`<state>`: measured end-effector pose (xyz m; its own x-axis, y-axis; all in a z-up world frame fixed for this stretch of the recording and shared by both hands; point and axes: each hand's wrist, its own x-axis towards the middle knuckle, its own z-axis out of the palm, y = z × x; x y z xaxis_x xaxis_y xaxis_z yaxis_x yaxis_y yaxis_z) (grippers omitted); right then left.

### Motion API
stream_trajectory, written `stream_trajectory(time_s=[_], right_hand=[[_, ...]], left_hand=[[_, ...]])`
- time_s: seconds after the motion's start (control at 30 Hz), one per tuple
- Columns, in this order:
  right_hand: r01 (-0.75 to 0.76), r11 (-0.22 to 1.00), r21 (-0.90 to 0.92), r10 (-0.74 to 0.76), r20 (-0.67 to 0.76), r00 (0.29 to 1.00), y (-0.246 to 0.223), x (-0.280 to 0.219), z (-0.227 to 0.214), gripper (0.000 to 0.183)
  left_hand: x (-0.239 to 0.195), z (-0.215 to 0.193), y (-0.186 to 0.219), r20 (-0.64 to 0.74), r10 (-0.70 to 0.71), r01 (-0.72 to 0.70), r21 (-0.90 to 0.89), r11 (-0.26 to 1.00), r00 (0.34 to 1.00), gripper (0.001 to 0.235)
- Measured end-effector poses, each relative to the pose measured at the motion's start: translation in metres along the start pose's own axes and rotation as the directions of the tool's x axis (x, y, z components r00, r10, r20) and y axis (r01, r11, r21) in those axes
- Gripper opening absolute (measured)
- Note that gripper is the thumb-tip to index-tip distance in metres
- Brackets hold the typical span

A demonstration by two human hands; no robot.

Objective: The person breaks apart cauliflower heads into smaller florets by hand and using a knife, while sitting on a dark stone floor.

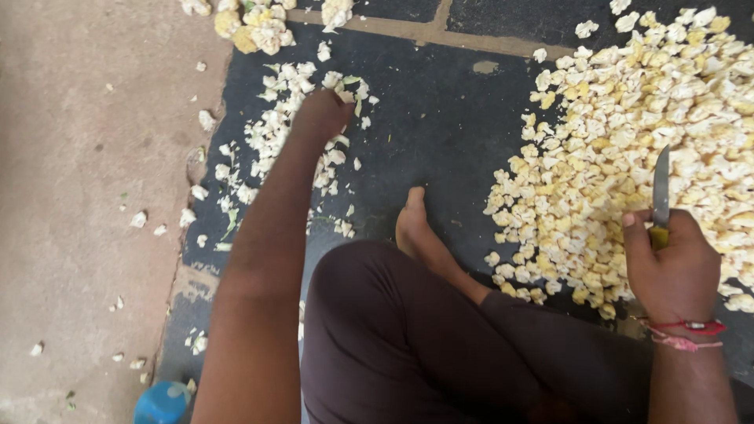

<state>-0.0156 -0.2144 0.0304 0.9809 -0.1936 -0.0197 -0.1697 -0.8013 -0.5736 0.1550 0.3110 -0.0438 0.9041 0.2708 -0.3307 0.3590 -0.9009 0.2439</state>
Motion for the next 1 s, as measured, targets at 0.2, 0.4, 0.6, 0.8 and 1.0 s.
stream_trajectory(time_s=[0.2, 0.4, 0.6, 0.8, 1.0], right_hand=[[-0.029, 0.998, -0.055, 0.033, 0.071, 0.997, -0.018, 0.000, 0.008, 0.030], [-0.136, 0.985, -0.107, 0.145, 0.090, 0.985, -0.030, 0.008, 0.016, 0.023], [-0.099, 0.995, -0.026, 0.102, 0.156, 0.982, -0.034, 0.016, 0.023, 0.021], [-0.077, 0.997, 0.013, 0.075, 0.126, 0.989, -0.037, 0.010, 0.021, 0.022], [-0.031, 0.996, 0.083, 0.023, 0.098, 0.995, -0.046, 0.004, 0.013, 0.024]], left_hand=[[0.080, -0.022, 0.001, -0.501, 0.050, -0.194, -0.238, 0.952, 0.864, 0.036], [0.168, -0.036, 0.032, -0.585, -0.003, -0.069, -0.100, 0.993, 0.811, 0.070], [0.205, -0.031, 0.031, -0.416, -0.210, 0.154, -0.164, 0.974, 0.885, 0.061], [0.148, -0.028, 0.029, -0.597, 0.216, -0.462, -0.295, 0.836, 0.772, 0.051], [-0.018, -0.037, 0.106, -0.212, 0.405, -0.299, -0.940, 0.165, 0.889, 0.059]])
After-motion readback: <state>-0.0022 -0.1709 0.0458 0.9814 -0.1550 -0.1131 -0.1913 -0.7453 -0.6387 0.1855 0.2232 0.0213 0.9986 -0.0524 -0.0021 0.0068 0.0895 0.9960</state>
